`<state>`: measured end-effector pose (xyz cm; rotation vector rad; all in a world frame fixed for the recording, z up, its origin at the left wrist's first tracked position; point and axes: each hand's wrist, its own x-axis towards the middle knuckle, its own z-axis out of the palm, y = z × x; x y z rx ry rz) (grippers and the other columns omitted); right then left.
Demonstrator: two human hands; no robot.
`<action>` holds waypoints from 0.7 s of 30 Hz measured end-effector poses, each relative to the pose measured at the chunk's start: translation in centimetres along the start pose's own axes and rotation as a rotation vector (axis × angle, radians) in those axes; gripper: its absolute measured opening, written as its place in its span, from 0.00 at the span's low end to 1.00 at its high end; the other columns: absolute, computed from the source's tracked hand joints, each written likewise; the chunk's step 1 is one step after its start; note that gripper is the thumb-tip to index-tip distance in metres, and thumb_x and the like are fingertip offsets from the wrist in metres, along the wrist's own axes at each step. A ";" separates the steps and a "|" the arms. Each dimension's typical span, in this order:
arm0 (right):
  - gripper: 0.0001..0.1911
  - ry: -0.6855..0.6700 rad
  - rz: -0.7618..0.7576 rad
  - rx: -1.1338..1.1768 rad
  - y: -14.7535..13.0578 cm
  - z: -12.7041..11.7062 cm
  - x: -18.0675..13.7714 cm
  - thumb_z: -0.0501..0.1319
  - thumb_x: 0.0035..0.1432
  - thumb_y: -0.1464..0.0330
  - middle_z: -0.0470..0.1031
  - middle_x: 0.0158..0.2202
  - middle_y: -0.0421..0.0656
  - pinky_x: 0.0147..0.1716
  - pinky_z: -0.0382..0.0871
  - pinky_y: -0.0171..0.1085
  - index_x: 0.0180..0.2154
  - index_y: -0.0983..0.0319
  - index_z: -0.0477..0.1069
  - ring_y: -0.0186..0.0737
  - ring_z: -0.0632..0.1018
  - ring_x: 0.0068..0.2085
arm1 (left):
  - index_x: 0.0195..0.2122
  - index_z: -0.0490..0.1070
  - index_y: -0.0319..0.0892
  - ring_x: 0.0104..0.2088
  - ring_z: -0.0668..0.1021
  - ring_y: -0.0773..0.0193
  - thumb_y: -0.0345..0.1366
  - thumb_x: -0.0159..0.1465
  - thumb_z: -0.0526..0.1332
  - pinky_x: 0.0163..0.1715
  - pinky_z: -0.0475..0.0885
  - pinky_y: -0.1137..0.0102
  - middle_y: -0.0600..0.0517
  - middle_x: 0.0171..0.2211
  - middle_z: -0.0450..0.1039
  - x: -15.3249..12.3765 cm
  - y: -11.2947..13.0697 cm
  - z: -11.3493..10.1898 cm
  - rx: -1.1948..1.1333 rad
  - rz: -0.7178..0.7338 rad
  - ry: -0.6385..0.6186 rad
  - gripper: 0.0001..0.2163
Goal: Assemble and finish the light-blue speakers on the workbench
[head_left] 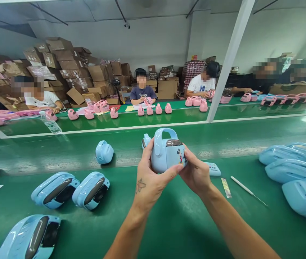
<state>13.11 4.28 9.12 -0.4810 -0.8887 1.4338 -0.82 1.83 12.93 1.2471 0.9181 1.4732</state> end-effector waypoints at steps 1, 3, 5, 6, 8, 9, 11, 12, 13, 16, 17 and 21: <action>0.23 0.005 -0.014 -0.007 0.0 0.0 0.0 0.66 0.63 0.53 0.84 0.55 0.44 0.61 0.75 0.54 0.55 0.55 0.77 0.55 0.81 0.60 | 0.69 0.70 0.50 0.65 0.77 0.45 0.39 0.48 0.83 0.63 0.76 0.58 0.46 0.64 0.77 0.0 0.0 0.0 -0.004 0.004 -0.008 0.46; 0.26 0.032 -0.074 -0.034 0.1 0.1 -0.2 0.67 0.61 0.53 0.83 0.56 0.45 0.62 0.74 0.55 0.58 0.54 0.75 0.55 0.81 0.60 | 0.68 0.71 0.50 0.63 0.79 0.47 0.40 0.50 0.83 0.62 0.77 0.60 0.47 0.61 0.79 0.2 -0.1 -0.3 -0.026 0.006 -0.030 0.43; 0.31 0.062 -0.179 -0.081 0.0 0.1 -0.4 0.71 0.57 0.55 0.83 0.58 0.45 0.64 0.73 0.56 0.61 0.53 0.73 0.55 0.81 0.60 | 0.66 0.73 0.50 0.60 0.81 0.49 0.42 0.52 0.82 0.60 0.78 0.61 0.48 0.58 0.81 0.6 -0.1 -0.6 -0.079 0.002 -0.064 0.40; 0.34 0.065 -0.236 -0.108 0.0 0.1 -0.5 0.73 0.56 0.56 0.82 0.59 0.44 0.64 0.72 0.56 0.62 0.52 0.72 0.56 0.80 0.61 | 0.65 0.75 0.50 0.58 0.82 0.50 0.43 0.52 0.82 0.59 0.78 0.62 0.48 0.56 0.83 0.9 0.0 -0.8 -0.115 0.000 -0.083 0.38; 0.36 0.041 -0.330 -0.155 -0.1 0.1 -0.7 0.75 0.54 0.59 0.81 0.60 0.44 0.65 0.71 0.56 0.64 0.50 0.70 0.56 0.79 0.63 | 0.62 0.77 0.50 0.55 0.84 0.50 0.44 0.50 0.83 0.57 0.79 0.63 0.49 0.54 0.84 1.3 0.0 -1.3 -0.179 0.000 -0.124 0.37; 0.36 0.022 -0.361 -0.172 -0.1 0.1 -0.8 0.75 0.55 0.59 0.80 0.61 0.44 0.65 0.71 0.56 0.64 0.49 0.70 0.56 0.78 0.63 | 0.61 0.78 0.50 0.54 0.84 0.50 0.44 0.48 0.83 0.55 0.80 0.63 0.49 0.53 0.84 1.5 0.0 -1.4 -0.201 0.002 -0.144 0.38; 0.36 -0.002 -0.389 -0.198 -0.2 0.0 -0.9 0.74 0.57 0.59 0.80 0.62 0.44 0.64 0.72 0.57 0.65 0.48 0.69 0.57 0.78 0.64 | 0.59 0.80 0.50 0.53 0.84 0.51 0.43 0.47 0.84 0.54 0.81 0.64 0.50 0.52 0.85 1.7 0.1 -1.6 -0.219 0.009 -0.173 0.37; 0.36 -0.005 -0.394 -0.210 -0.2 0.0 -0.9 0.74 0.57 0.58 0.79 0.62 0.45 0.63 0.72 0.57 0.65 0.48 0.69 0.57 0.78 0.64 | 0.59 0.80 0.50 0.53 0.84 0.51 0.43 0.47 0.84 0.53 0.81 0.64 0.50 0.52 0.85 1.7 0.2 -1.6 -0.222 0.013 -0.181 0.36; 0.36 -0.003 -0.396 -0.220 -0.2 0.0 -0.9 0.74 0.58 0.58 0.79 0.62 0.45 0.63 0.73 0.57 0.65 0.48 0.68 0.57 0.78 0.63 | 0.58 0.81 0.50 0.52 0.84 0.52 0.43 0.47 0.84 0.53 0.81 0.65 0.50 0.51 0.85 1.7 0.2 -1.6 -0.225 0.015 -0.187 0.35; 0.36 0.005 -0.396 -0.234 -0.1 0.0 -1.0 0.73 0.58 0.56 0.78 0.63 0.46 0.63 0.72 0.58 0.66 0.49 0.67 0.58 0.78 0.64 | 0.59 0.80 0.50 0.51 0.85 0.52 0.43 0.48 0.83 0.52 0.81 0.65 0.50 0.50 0.85 1.6 0.3 -1.5 -0.228 0.010 -0.188 0.35; 0.36 0.006 -0.397 -0.232 0.0 -0.1 -1.0 0.73 0.58 0.56 0.78 0.64 0.46 0.64 0.72 0.58 0.66 0.49 0.67 0.58 0.77 0.64 | 0.59 0.80 0.50 0.51 0.85 0.52 0.43 0.48 0.83 0.51 0.81 0.65 0.50 0.50 0.85 1.6 0.3 -1.5 -0.226 0.006 -0.187 0.35; 0.36 0.002 -0.397 -0.235 0.0 -0.1 -1.0 0.73 0.58 0.57 0.77 0.64 0.46 0.65 0.71 0.58 0.66 0.49 0.67 0.58 0.77 0.65 | 0.59 0.80 0.50 0.51 0.84 0.54 0.42 0.48 0.83 0.51 0.81 0.67 0.51 0.50 0.85 1.7 0.3 -1.5 -0.226 -0.002 -0.192 0.35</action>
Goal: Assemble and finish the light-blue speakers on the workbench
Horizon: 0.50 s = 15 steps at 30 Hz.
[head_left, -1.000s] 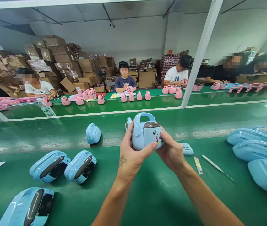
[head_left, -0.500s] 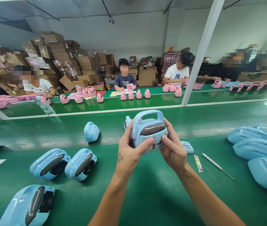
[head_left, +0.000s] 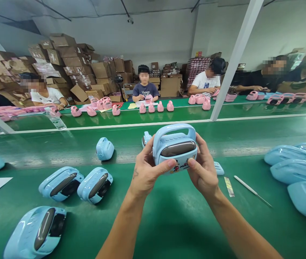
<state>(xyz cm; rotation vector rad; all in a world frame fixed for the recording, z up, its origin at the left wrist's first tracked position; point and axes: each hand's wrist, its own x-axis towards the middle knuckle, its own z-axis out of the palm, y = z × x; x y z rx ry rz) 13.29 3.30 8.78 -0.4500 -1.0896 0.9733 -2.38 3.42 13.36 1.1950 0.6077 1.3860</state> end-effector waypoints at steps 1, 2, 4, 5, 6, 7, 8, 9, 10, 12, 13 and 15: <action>0.36 0.000 0.000 -0.002 0.0 0.0 0.0 0.73 0.58 0.57 0.77 0.64 0.46 0.65 0.71 0.58 0.66 0.49 0.66 0.58 0.77 0.65 | 0.59 0.80 0.50 0.51 0.84 0.54 0.42 0.48 0.83 0.51 0.81 0.67 0.51 0.50 0.85 0.0 0.0 0.0 -0.003 0.001 -0.003 0.35; 0.37 0.002 -0.002 -0.003 0.0 0.0 0.0 0.73 0.58 0.57 0.78 0.64 0.46 0.64 0.71 0.58 0.66 0.49 0.66 0.58 0.77 0.64 | 0.59 0.80 0.50 0.51 0.84 0.54 0.42 0.48 0.83 0.51 0.80 0.67 0.51 0.51 0.85 0.0 0.0 0.0 -0.006 0.003 -0.008 0.35; 0.37 0.006 -0.007 -0.004 0.0 0.0 0.0 0.73 0.58 0.56 0.78 0.64 0.47 0.65 0.71 0.59 0.66 0.50 0.66 0.58 0.78 0.64 | 0.59 0.80 0.50 0.51 0.84 0.54 0.41 0.48 0.83 0.52 0.80 0.67 0.51 0.51 0.85 0.0 0.0 -0.1 -0.012 0.008 -0.019 0.35; 0.37 0.006 -0.010 -0.003 0.0 0.0 0.0 0.73 0.58 0.56 0.78 0.64 0.47 0.65 0.71 0.59 0.66 0.50 0.66 0.58 0.78 0.64 | 0.59 0.80 0.50 0.52 0.84 0.53 0.41 0.48 0.83 0.52 0.80 0.66 0.51 0.52 0.85 0.0 0.1 -0.1 -0.015 0.011 -0.022 0.35; 0.37 0.005 -0.014 -0.001 0.0 0.0 0.0 0.73 0.58 0.56 0.78 0.64 0.47 0.65 0.71 0.59 0.66 0.50 0.66 0.58 0.78 0.64 | 0.59 0.80 0.50 0.52 0.84 0.53 0.41 0.48 0.83 0.53 0.80 0.66 0.50 0.52 0.85 0.0 0.1 0.0 -0.017 0.013 -0.025 0.35; 0.37 0.004 -0.014 0.002 -0.1 0.1 0.0 0.73 0.58 0.56 0.78 0.63 0.46 0.65 0.71 0.58 0.66 0.50 0.66 0.58 0.78 0.64 | 0.59 0.80 0.49 0.53 0.84 0.52 0.41 0.48 0.83 0.53 0.80 0.66 0.50 0.52 0.85 -0.1 0.1 0.0 -0.015 0.012 -0.023 0.35; 0.37 0.003 -0.010 0.002 -0.2 0.1 -0.1 0.73 0.58 0.56 0.78 0.63 0.46 0.65 0.71 0.58 0.66 0.50 0.66 0.58 0.78 0.64 | 0.58 0.80 0.49 0.53 0.84 0.52 0.41 0.48 0.83 0.53 0.80 0.65 0.50 0.52 0.84 -0.1 0.2 0.0 -0.011 0.008 -0.017 0.34; 0.37 0.001 -0.002 0.001 -0.3 0.1 -0.1 0.73 0.59 0.57 0.78 0.63 0.45 0.65 0.71 0.58 0.66 0.50 0.66 0.57 0.78 0.64 | 0.57 0.80 0.49 0.53 0.84 0.52 0.42 0.48 0.83 0.53 0.80 0.65 0.50 0.52 0.84 -0.1 0.2 0.0 -0.005 0.000 -0.005 0.34; 0.37 0.003 0.011 -0.008 -0.4 0.1 -0.1 0.73 0.59 0.57 0.78 0.64 0.45 0.66 0.70 0.58 0.67 0.49 0.66 0.57 0.77 0.65 | 0.57 0.80 0.48 0.52 0.84 0.52 0.42 0.48 0.83 0.52 0.80 0.65 0.50 0.51 0.85 -0.1 0.3 0.1 0.000 -0.017 0.013 0.34; 0.36 0.016 0.052 -0.059 -0.7 0.0 -0.1 0.72 0.61 0.55 0.76 0.67 0.44 0.68 0.68 0.56 0.67 0.50 0.67 0.57 0.75 0.67 | 0.56 0.79 0.47 0.50 0.85 0.51 0.45 0.48 0.83 0.49 0.81 0.64 0.49 0.48 0.85 0.0 0.3 0.2 -0.005 -0.067 0.064 0.34; 0.35 0.026 0.082 -0.096 -0.8 0.0 0.0 0.71 0.62 0.54 0.75 0.67 0.43 0.69 0.67 0.56 0.67 0.50 0.68 0.56 0.74 0.69 | 0.55 0.78 0.46 0.49 0.85 0.51 0.47 0.48 0.83 0.48 0.82 0.64 0.49 0.47 0.85 0.0 0.3 0.2 -0.016 -0.097 0.092 0.34; 0.33 0.041 0.163 -0.159 -0.9 -0.2 0.3 0.69 0.64 0.50 0.76 0.67 0.43 0.70 0.66 0.55 0.67 0.52 0.70 0.56 0.72 0.70 | 0.53 0.76 0.44 0.45 0.85 0.52 0.52 0.48 0.82 0.43 0.82 0.65 0.48 0.44 0.84 0.2 0.2 0.2 -0.029 -0.156 0.131 0.34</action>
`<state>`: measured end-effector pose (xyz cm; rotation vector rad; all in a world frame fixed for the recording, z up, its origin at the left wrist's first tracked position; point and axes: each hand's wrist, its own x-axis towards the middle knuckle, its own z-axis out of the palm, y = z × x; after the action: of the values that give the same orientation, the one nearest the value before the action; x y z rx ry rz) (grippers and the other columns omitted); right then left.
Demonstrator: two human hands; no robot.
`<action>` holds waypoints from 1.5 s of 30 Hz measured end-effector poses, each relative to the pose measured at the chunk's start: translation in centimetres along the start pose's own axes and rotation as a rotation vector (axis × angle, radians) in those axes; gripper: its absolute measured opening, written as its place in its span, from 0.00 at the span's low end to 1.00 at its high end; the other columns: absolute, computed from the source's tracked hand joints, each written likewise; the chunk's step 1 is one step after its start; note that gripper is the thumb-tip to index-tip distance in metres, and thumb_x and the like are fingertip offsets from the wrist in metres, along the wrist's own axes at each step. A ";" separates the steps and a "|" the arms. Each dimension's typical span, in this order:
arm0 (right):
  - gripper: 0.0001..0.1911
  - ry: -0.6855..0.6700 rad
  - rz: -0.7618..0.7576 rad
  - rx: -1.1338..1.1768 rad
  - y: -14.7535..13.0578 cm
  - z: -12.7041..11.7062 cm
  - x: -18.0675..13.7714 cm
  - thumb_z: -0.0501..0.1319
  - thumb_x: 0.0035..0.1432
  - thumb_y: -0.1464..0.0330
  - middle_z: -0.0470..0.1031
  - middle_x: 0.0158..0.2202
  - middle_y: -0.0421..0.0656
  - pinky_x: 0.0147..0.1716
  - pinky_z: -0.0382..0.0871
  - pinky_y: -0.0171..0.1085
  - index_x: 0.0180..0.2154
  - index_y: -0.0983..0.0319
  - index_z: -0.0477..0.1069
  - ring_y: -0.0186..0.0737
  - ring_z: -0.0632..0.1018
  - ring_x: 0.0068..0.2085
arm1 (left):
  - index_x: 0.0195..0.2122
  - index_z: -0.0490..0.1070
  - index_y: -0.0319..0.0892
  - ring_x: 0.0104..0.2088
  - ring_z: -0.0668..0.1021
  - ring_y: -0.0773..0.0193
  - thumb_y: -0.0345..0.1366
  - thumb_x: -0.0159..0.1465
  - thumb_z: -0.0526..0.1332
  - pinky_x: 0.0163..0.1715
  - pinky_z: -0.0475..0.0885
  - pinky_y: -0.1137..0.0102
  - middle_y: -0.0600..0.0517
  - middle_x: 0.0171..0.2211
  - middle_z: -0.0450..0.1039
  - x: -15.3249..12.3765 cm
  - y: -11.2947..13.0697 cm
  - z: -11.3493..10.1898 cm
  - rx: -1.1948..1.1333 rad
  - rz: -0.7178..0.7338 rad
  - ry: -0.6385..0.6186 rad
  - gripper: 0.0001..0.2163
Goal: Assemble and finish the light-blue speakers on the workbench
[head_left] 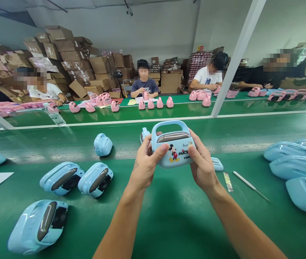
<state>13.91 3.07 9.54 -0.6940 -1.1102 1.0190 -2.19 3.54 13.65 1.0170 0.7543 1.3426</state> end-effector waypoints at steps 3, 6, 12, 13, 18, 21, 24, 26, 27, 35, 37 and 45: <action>0.31 0.001 0.139 0.018 -0.2 -0.1 0.6 0.65 0.66 0.46 0.79 0.64 0.43 0.68 0.68 0.54 0.63 0.54 0.74 0.55 0.73 0.68 | 0.51 0.77 0.43 0.42 0.84 0.56 0.60 0.53 0.77 0.33 0.79 0.70 0.47 0.45 0.83 0.3 -0.2 0.0 0.047 -0.067 0.007 0.33; 0.28 -0.013 0.216 0.096 -0.4 0.0 1.0 0.65 0.66 0.47 0.82 0.60 0.44 0.64 0.73 0.53 0.59 0.57 0.77 0.55 0.79 0.63 | 0.51 0.77 0.43 0.42 0.83 0.56 0.62 0.56 0.74 0.27 0.76 0.73 0.47 0.45 0.83 0.5 -0.3 -0.2 0.099 -0.087 -0.012 0.31; 0.27 -0.049 0.215 0.147 -0.6 0.0 1.1 0.65 0.66 0.49 0.83 0.58 0.45 0.63 0.74 0.53 0.58 0.58 0.78 0.55 0.80 0.61 | 0.51 0.76 0.43 0.42 0.84 0.56 0.60 0.58 0.74 0.30 0.78 0.72 0.47 0.46 0.83 0.6 -0.4 -0.7 0.100 -0.078 -0.029 0.29; 0.28 -0.053 0.200 0.149 -0.6 -0.1 1.1 0.65 0.65 0.49 0.83 0.59 0.45 0.64 0.73 0.54 0.59 0.57 0.77 0.56 0.79 0.62 | 0.51 0.77 0.43 0.43 0.84 0.55 0.59 0.58 0.74 0.32 0.78 0.71 0.47 0.47 0.83 0.6 -0.4 -0.6 0.087 -0.079 -0.034 0.29; 0.44 -0.056 0.047 -0.050 -0.8 -0.1 0.0 0.74 0.56 0.54 0.77 0.65 0.46 0.67 0.69 0.57 0.70 0.54 0.66 0.59 0.76 0.65 | 0.50 0.77 0.43 0.46 0.85 0.51 0.56 0.58 0.75 0.39 0.81 0.66 0.48 0.43 0.84 0.4 -0.6 0.4 -0.089 -0.073 0.071 0.27; 0.53 -0.027 -0.130 -0.309 -0.9 0.8 -1.2 0.79 0.51 0.56 0.72 0.67 0.50 0.68 0.67 0.59 0.73 0.53 0.62 0.61 0.73 0.67 | 0.44 0.77 0.41 0.40 0.86 0.51 0.58 0.59 0.71 0.39 0.80 0.64 0.50 0.33 0.84 0.6 -1.0 0.7 -0.191 -0.068 0.212 0.25; 0.57 -0.008 -0.291 -0.475 -1.2 1.6 -2.1 0.81 0.47 0.56 0.69 0.66 0.51 0.69 0.67 0.60 0.74 0.52 0.61 0.63 0.70 0.68 | 0.42 0.77 0.40 0.32 0.86 0.55 0.58 0.61 0.69 0.36 0.78 0.66 0.51 0.29 0.82 0.7 -1.1 0.7 -0.246 -0.070 0.220 0.24; 0.57 -0.016 -0.338 -0.518 -1.4 1.8 -2.4 0.81 0.48 0.56 0.68 0.66 0.51 0.68 0.69 0.61 0.74 0.51 0.60 0.64 0.70 0.68 | 0.42 0.78 0.40 0.28 0.84 0.59 0.57 0.61 0.69 0.32 0.76 0.68 0.52 0.28 0.82 0.7 -1.0 0.7 -0.278 -0.082 0.202 0.23; 0.57 -0.022 -0.352 -0.531 -1.5 1.8 -2.5 0.81 0.48 0.56 0.68 0.66 0.51 0.67 0.70 0.60 0.75 0.50 0.60 0.64 0.70 0.68 | 0.42 0.78 0.40 0.27 0.83 0.60 0.57 0.62 0.69 0.31 0.75 0.69 0.53 0.28 0.82 0.7 -1.0 0.7 -0.292 -0.087 0.196 0.22; 0.56 -0.041 -0.402 -0.566 -1.8 1.7 -2.5 0.80 0.50 0.57 0.67 0.66 0.51 0.66 0.71 0.61 0.75 0.48 0.59 0.64 0.69 0.69 | 0.41 0.77 0.40 0.24 0.81 0.64 0.55 0.62 0.70 0.28 0.74 0.72 0.53 0.27 0.81 0.6 -0.8 0.9 -0.344 -0.064 0.160 0.21; 0.56 -0.039 -0.409 -0.573 -1.9 1.8 -2.5 0.80 0.50 0.57 0.68 0.66 0.51 0.66 0.72 0.62 0.75 0.48 0.59 0.64 0.69 0.68 | 0.40 0.77 0.40 0.25 0.81 0.63 0.55 0.63 0.69 0.28 0.73 0.72 0.53 0.27 0.81 0.6 -0.9 0.8 -0.337 -0.054 0.159 0.21; 0.55 -0.036 -0.415 -0.563 -2.2 1.9 -2.7 0.81 0.48 0.55 0.70 0.66 0.51 0.68 0.69 0.63 0.73 0.49 0.62 0.65 0.70 0.68 | 0.42 0.77 0.40 0.28 0.82 0.61 0.58 0.62 0.69 0.34 0.76 0.69 0.53 0.28 0.80 0.6 -1.0 0.7 -0.269 -0.014 0.157 0.23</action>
<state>12.56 -0.35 11.02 -0.8415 -1.5177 0.3605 -1.05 4.04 13.06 0.6987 0.6731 1.4790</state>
